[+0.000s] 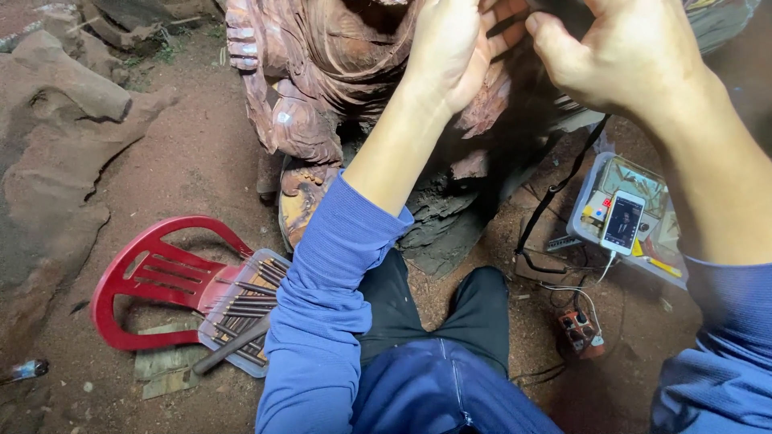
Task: Carving and detailing a large wooden sculpture using a chisel, mallet, and rotary tool.
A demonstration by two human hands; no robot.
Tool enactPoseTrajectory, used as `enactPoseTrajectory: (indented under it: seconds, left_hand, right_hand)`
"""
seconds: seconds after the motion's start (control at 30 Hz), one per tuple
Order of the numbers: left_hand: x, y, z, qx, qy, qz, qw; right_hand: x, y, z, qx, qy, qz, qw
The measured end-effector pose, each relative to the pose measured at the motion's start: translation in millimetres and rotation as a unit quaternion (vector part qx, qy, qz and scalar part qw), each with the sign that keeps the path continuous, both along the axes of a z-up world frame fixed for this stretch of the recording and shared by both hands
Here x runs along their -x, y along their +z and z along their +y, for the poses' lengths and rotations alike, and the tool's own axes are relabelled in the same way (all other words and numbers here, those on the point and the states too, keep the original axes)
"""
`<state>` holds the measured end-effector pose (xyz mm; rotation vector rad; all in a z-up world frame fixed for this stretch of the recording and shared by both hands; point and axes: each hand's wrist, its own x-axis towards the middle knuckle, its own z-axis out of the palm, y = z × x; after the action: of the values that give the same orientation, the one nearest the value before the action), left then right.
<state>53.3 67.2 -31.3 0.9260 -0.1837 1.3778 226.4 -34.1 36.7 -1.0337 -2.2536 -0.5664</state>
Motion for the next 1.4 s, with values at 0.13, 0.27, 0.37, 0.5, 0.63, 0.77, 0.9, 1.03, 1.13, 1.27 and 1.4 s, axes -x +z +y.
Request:
enactPoseTrajectory:
  seconds: [0.13, 0.27, 0.37, 0.5, 0.63, 0.77, 0.9, 1.03, 1.13, 1.27, 1.4]
  left_hand:
    - [0.6, -0.2, 0.9, 0.004, 0.005, 0.002, 1.000]
    - [-0.6, -2.8, 5.1, -0.002, 0.001, 0.003, 1.000]
    - [-0.8, -3.1, 7.4, -0.011, -0.002, 0.004, 1.000]
    - [-0.2, -3.8, 10.3, -0.009, -0.011, 0.008, 1.000]
    - [-0.5, -3.5, 13.5, -0.004, -0.019, 0.007, 1.000]
    - [0.9, 1.7, 11.3, 0.022, -0.021, 0.013, 0.999]
    - [4.6, 14.1, -2.1, 0.045, -0.004, 0.020, 0.999]
    - [6.9, 21.0, -7.3, 0.047, -0.007, 0.027, 0.998]
    - [6.8, 19.6, -7.7, 0.049, -0.021, 0.035, 0.998]
    - [6.2, 24.6, -12.7, 0.083, -0.011, 0.045, 0.996]
    - [5.9, 23.8, -22.9, 0.089, -0.008, 0.067, 0.994]
  right_hand:
    - [-0.7, -1.1, 0.7, -0.009, -0.011, -0.001, 1.000]
    - [2.6, 1.0, -1.8, 0.008, -0.058, -0.007, 0.998]
    - [3.5, 1.9, -2.3, 0.019, -0.082, -0.010, 0.996]
    - [7.6, 2.7, -4.0, 0.002, -0.067, -0.009, 0.998]
    - [9.6, 3.5, -4.1, 0.003, -0.044, 0.007, 0.999]
    - [17.4, 9.7, -7.5, 0.011, -0.019, 0.014, 1.000]
    - [29.1, 17.9, -14.4, 0.004, 0.041, 0.036, 0.998]
    - [34.0, 24.7, -16.4, 0.004, 0.036, 0.030, 0.999]
    - [38.7, 27.8, -18.4, -0.020, 0.035, 0.017, 0.999]
    - [53.0, 41.8, -32.0, 0.012, 0.052, 0.042, 0.998]
    - [56.5, 41.9, -41.3, 0.023, 0.025, 0.057, 0.998]
